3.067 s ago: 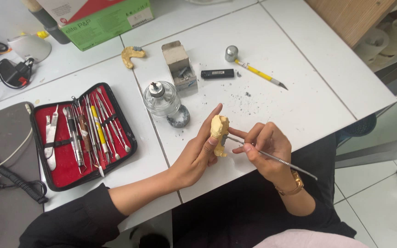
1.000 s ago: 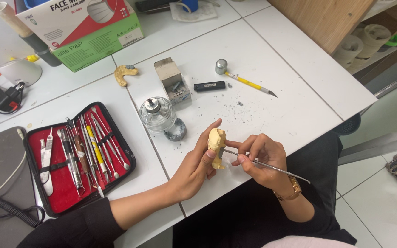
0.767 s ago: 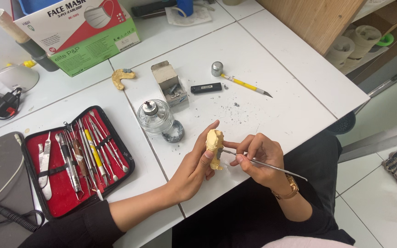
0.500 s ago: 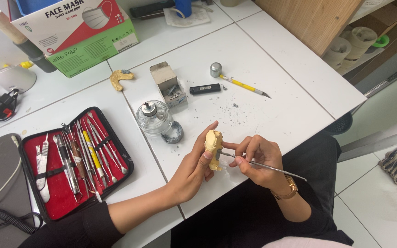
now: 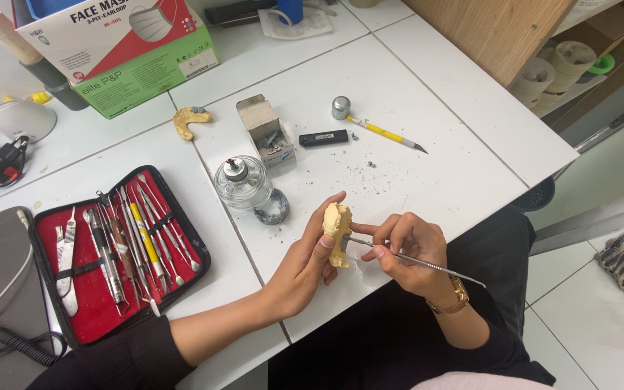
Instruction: The person holds a yellow dental plaster model with a partial denture framework in one hand and uses a long metal wax carving instrument in the other to shape and smooth the wax around the teeth. They periodically dip the instrument tip into a glass jar of liquid, likely to warm it, before resuming carving on different areas of the model.
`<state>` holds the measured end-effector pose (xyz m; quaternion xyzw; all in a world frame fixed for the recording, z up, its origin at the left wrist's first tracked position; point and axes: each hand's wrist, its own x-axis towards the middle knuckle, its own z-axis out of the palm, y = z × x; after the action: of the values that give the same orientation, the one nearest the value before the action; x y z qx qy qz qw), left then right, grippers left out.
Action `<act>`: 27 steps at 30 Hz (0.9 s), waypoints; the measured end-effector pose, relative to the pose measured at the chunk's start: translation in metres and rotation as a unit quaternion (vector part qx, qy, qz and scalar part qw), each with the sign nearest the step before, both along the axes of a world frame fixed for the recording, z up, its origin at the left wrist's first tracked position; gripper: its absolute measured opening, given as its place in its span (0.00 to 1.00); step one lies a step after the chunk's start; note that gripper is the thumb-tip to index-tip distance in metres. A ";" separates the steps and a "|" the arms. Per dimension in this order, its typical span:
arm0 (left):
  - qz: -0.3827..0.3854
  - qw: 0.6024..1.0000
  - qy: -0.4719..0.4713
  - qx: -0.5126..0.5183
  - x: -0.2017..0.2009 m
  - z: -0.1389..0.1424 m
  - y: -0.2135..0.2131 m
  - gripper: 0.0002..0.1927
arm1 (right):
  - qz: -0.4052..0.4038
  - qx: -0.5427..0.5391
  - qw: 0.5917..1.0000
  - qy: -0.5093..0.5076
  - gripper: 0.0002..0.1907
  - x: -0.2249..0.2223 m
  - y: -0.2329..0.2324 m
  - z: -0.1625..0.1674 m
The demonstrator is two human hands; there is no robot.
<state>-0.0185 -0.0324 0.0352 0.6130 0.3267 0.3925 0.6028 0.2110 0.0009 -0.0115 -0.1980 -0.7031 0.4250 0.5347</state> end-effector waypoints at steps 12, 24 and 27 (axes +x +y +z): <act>0.005 1.000 0.010 -0.003 0.000 0.000 0.000 0.34 | 0.001 0.018 1.000 -0.001 0.10 -0.001 0.001 0.000; 0.007 1.000 0.011 -0.004 0.000 0.001 0.001 0.35 | 0.002 0.009 1.000 -0.005 0.10 -0.001 0.001 0.000; 0.006 1.000 0.014 -0.001 0.000 0.001 0.001 0.35 | -0.008 0.013 1.000 -0.010 0.10 -0.001 0.003 0.000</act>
<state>-0.0185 -0.0318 0.0361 0.6159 0.3390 0.3876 0.5962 0.2100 0.0040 -0.0117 -0.2008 -0.7124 0.4098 0.5332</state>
